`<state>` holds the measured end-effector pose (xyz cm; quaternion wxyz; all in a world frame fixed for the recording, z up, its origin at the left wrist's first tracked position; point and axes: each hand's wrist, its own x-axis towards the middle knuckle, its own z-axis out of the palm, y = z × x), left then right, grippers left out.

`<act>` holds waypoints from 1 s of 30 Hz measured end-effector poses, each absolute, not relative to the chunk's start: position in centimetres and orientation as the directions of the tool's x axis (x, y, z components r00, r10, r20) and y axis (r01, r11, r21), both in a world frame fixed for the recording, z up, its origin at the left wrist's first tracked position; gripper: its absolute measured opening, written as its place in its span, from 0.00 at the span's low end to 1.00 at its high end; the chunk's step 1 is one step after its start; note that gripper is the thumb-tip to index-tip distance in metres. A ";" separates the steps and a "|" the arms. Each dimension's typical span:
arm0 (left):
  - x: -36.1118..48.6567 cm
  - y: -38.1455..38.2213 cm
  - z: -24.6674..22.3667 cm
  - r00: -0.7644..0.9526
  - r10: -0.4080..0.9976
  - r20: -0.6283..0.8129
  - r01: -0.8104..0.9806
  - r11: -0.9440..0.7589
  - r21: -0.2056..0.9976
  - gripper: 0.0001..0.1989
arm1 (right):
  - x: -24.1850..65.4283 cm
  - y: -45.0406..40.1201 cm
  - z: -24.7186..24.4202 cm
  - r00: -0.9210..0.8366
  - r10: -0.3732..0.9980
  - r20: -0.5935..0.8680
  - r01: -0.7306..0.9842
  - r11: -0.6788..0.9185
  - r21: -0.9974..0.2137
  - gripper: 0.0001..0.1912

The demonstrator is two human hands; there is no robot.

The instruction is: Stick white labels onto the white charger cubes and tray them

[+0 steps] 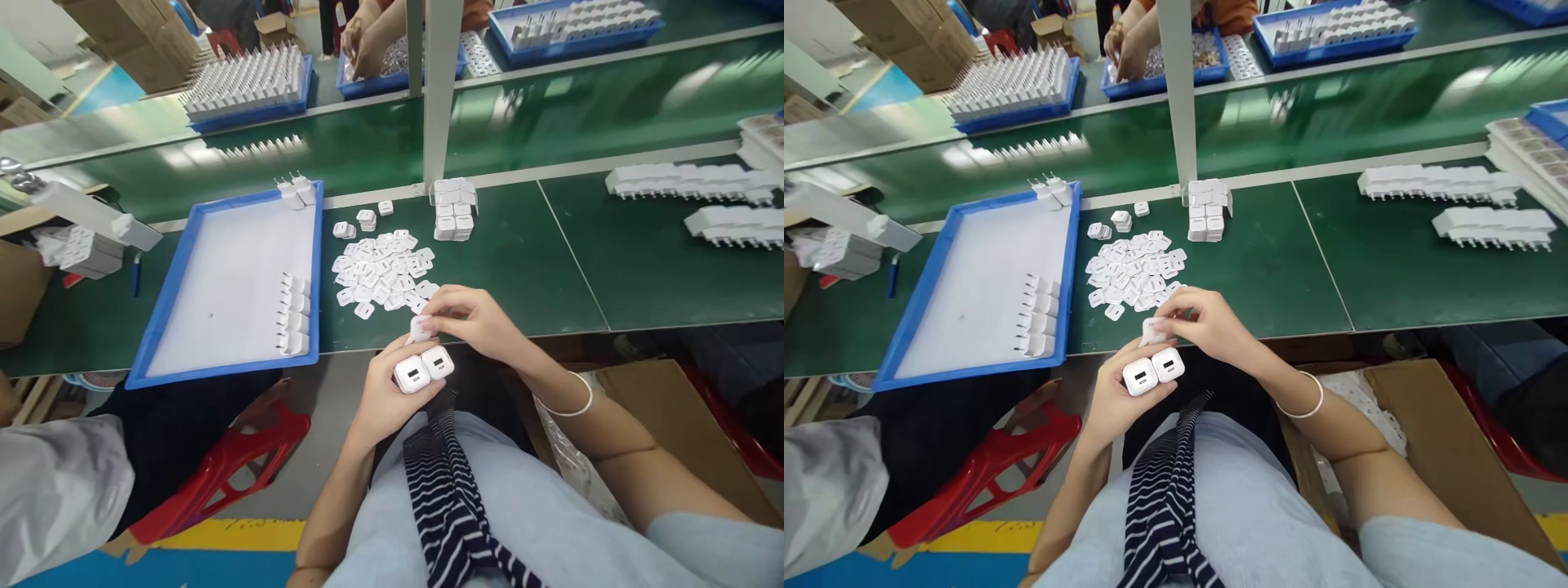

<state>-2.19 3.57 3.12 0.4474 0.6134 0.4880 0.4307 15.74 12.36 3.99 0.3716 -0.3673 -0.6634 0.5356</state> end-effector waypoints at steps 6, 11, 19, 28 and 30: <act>-2.5 3.1 3.3 0.128 0.988 0.089 0.080 -0.100 0.992 0.20 | 18.3 10.0 5.7 -0.409 0.907 0.100 0.108 0.157 -0.982 0.05; -2.6 3.3 3.5 0.153 0.980 0.126 0.077 -0.139 0.987 0.22 | 19.0 8.4 6.1 -0.589 0.808 0.004 0.066 0.052 -0.996 0.07; -2.2 2.9 4.1 0.172 0.961 0.215 0.161 -0.243 0.957 0.23 | 18.1 7.5 5.8 -0.595 0.802 -0.060 0.021 -0.059 -0.998 0.07; -2.3 2.5 4.4 0.199 0.956 0.217 0.266 -0.266 0.927 0.21 | 18.1 7.4 6.1 -0.630 0.771 -0.089 0.154 0.012 -0.988 0.10; -2.3 2.4 4.4 0.201 0.954 0.221 0.271 -0.271 0.924 0.21 | 18.1 7.4 6.0 -0.628 0.772 -0.096 0.187 0.030 -0.982 0.11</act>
